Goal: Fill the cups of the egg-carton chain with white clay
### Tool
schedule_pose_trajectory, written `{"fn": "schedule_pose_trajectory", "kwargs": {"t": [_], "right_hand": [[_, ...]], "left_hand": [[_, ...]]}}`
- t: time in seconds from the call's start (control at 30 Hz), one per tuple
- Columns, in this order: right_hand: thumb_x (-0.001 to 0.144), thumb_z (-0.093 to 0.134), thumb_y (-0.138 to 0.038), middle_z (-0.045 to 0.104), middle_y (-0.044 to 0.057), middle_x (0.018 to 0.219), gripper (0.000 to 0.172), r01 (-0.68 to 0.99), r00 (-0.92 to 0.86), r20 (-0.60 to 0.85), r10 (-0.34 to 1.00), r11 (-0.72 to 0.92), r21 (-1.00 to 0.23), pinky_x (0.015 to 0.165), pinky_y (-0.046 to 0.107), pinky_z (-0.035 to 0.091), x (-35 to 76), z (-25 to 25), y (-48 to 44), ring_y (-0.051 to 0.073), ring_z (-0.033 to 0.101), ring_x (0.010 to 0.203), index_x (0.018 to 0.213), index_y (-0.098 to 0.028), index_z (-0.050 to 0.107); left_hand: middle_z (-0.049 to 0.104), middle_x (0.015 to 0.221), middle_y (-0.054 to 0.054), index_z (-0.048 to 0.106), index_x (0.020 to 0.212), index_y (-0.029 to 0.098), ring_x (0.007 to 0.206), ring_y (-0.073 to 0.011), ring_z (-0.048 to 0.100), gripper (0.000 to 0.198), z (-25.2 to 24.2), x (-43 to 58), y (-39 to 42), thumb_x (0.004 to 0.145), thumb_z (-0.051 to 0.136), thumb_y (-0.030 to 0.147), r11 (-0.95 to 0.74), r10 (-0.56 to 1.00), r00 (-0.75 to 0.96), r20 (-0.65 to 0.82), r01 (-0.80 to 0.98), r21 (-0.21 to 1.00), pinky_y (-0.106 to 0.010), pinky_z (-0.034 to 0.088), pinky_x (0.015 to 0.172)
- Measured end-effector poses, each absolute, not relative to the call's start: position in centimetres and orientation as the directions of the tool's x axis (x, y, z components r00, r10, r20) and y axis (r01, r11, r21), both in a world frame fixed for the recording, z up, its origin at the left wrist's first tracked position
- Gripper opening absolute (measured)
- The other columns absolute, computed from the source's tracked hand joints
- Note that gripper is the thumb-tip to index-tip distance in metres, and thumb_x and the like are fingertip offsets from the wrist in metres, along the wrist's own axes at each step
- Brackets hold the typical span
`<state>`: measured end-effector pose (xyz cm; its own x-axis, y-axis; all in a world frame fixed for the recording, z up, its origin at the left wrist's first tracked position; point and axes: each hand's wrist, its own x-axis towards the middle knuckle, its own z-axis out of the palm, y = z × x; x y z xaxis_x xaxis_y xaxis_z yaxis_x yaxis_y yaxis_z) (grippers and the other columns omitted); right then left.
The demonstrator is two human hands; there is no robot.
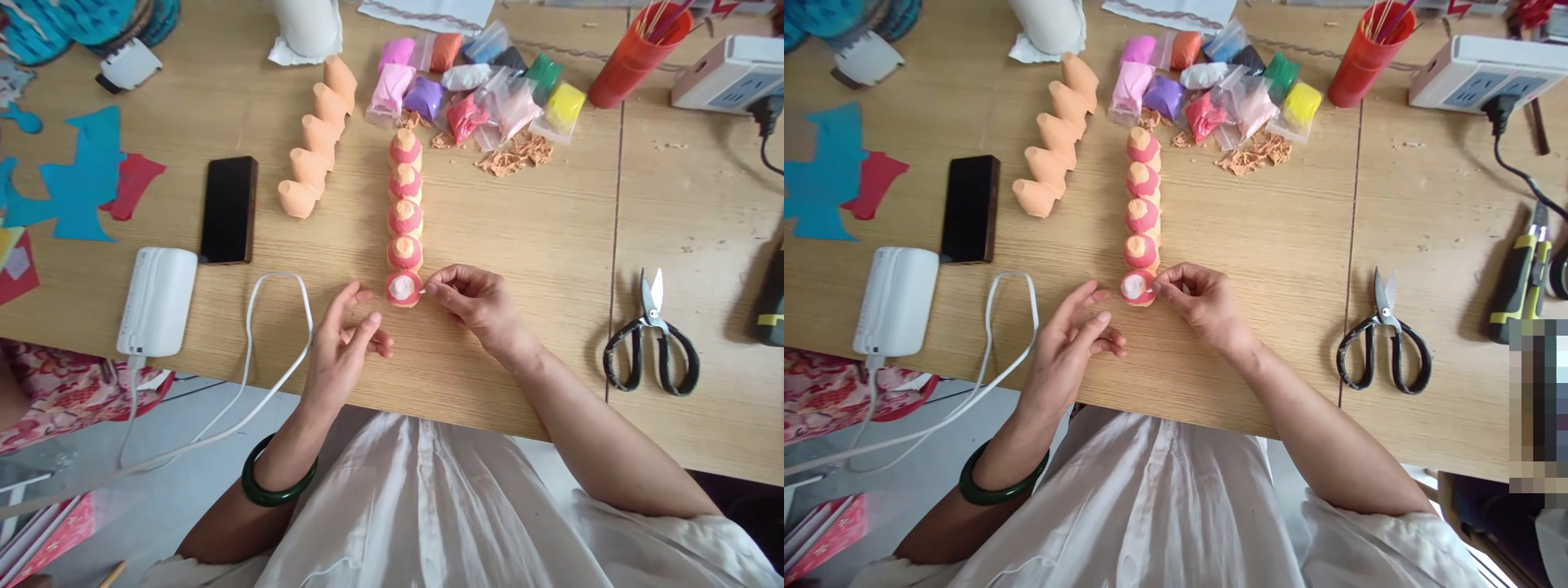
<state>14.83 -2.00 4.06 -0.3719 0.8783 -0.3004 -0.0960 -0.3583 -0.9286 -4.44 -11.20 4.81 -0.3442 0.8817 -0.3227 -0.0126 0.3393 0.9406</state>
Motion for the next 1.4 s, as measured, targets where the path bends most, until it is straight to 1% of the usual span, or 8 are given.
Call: {"fn": "schedule_pose_trajectory", "kwargs": {"t": [0.13, 0.33, 0.57, 0.73, 0.93, 1.1, 1.27, 1.4], "right_hand": [[0.073, 0.096, -0.061, 0.058, -0.004, 0.063, 0.049, -0.119, -0.376, -0.271, 0.886, -0.336, -0.934, 0.047, 0.026, 0.026, 14.6, 4.0, -2.2, 0.008, 0.039, 0.055, 0.08, -0.018, 0.074], [0.072, 0.097, -0.061, 0.064, -0.004, 0.067, 0.05, -0.198, -0.381, -0.312, 0.87, -0.407, -0.892, 0.044, 0.024, 0.033, 14.7, 4.0, -2.0, 0.006, 0.046, 0.049, 0.082, -0.017, 0.073], [0.069, 0.101, -0.053, 0.067, -0.003, 0.067, 0.046, -0.354, -0.421, -0.355, 0.835, -0.512, -0.783, 0.047, 0.023, 0.045, 15.1, 3.9, -1.4, 0.009, 0.052, 0.054, 0.081, -0.018, 0.072], [0.072, 0.1, -0.047, 0.057, -0.007, 0.061, 0.04, -0.426, -0.458, -0.343, 0.82, -0.541, -0.725, 0.046, 0.02, 0.044, 15.2, 3.8, -1.4, 0.007, 0.049, 0.053, 0.079, -0.019, 0.073], [0.075, 0.099, -0.044, 0.053, -0.007, 0.061, 0.036, -0.449, -0.484, -0.352, 0.801, -0.573, -0.686, 0.044, 0.02, 0.041, 15.3, 4.1, -1.4, 0.006, 0.044, 0.052, 0.079, -0.018, 0.074], [0.074, 0.099, -0.046, 0.053, -0.008, 0.059, 0.037, -0.427, -0.4, -0.336, 0.853, -0.498, -0.755, 0.043, 0.02, 0.037, 16.1, 5.3, -1.2, 0.006, 0.042, 0.05, 0.081, -0.019, 0.074], [0.079, 0.096, -0.049, 0.059, -0.005, 0.064, 0.035, -0.328, -0.282, -0.234, 0.93, -0.323, -0.888, 0.043, 0.022, 0.031, 17.1, 6.3, -1.0, 0.007, 0.04, 0.051, 0.085, -0.02, 0.076], [0.08, 0.095, -0.051, 0.066, -0.001, 0.069, 0.036, -0.283, -0.298, -0.147, 0.943, -0.234, -0.93, 0.05, 0.025, 0.042, 17.4, 6.6, -0.8, 0.01, 0.051, 0.058, 0.083, -0.021, 0.077]], "left_hand": [[0.072, 0.137, -0.014, 0.047, 0.158, 0.022, 0.061, -0.0093, 0.073, 0.079, 5.3, -4.2, -9.4, 0.091, 0.082, 0.045, 0.39, 0.867, -0.282, -0.411, -0.131, 0.912, -0.029, 0.066, 0.059], [0.077, 0.105, -0.004, 0.034, 0.167, 0.017, 0.047, -0.0064, 0.062, 0.095, 6.4, -4.0, -6.8, 0.089, 0.084, 0.039, 0.481, 0.831, -0.247, -0.499, -0.133, 0.867, -0.024, 0.056, 0.047], [0.072, 0.086, 0.004, 0.035, 0.166, 0.014, 0.057, -0.0085, 0.063, 0.104, 6.6, -3.2, -6.4, 0.08, 0.091, 0.034, 0.506, 0.839, -0.077, -0.539, -0.257, 0.824, -0.022, 0.057, 0.051], [0.074, 0.091, 0.004, 0.053, 0.147, 0.02, 0.055, -0.0058, 0.06, 0.089, 6.0, -1.7, -6.2, 0.07, 0.097, 0.031, 0.467, 0.868, -0.011, -0.496, -0.32, 0.824, -0.021, 0.056, 0.05], [0.071, 0.086, 0.005, 0.066, 0.115, 0.019, 0.049, -0.0022, 0.052, 0.053, 5.8, -0.9, -6.0, 0.074, 0.095, 0.037, 0.46, 0.863, -0.045, -0.503, -0.337, 0.821, -0.018, 0.054, 0.047], [0.06, 0.076, 0.008, 0.071, 0.11, 0.019, 0.051, -0.002, 0.046, 0.051, 6.3, -1.2, -5.3, 0.072, 0.097, 0.042, 0.514, 0.833, 0.078, -0.547, -0.473, 0.715, -0.016, 0.055, 0.049], [0.06, 0.084, 0.002, 0.078, 0.113, 0.02, 0.054, -0.0049, 0.043, 0.038, 6.6, -0.9, -4.3, 0.083, 0.083, 0.044, 0.512, 0.857, 0.229, -0.461, -0.47, 0.719, -0.019, 0.057, 0.05], [0.058, 0.083, 0.003, 0.079, 0.115, 0.021, 0.052, -0.0048, 0.037, 0.04, 6.4, -0.5, -3.7, 0.084, 0.081, 0.046, 0.514, 0.858, 0.254, -0.447, -0.447, 0.733, -0.02, 0.054, 0.046]]}}
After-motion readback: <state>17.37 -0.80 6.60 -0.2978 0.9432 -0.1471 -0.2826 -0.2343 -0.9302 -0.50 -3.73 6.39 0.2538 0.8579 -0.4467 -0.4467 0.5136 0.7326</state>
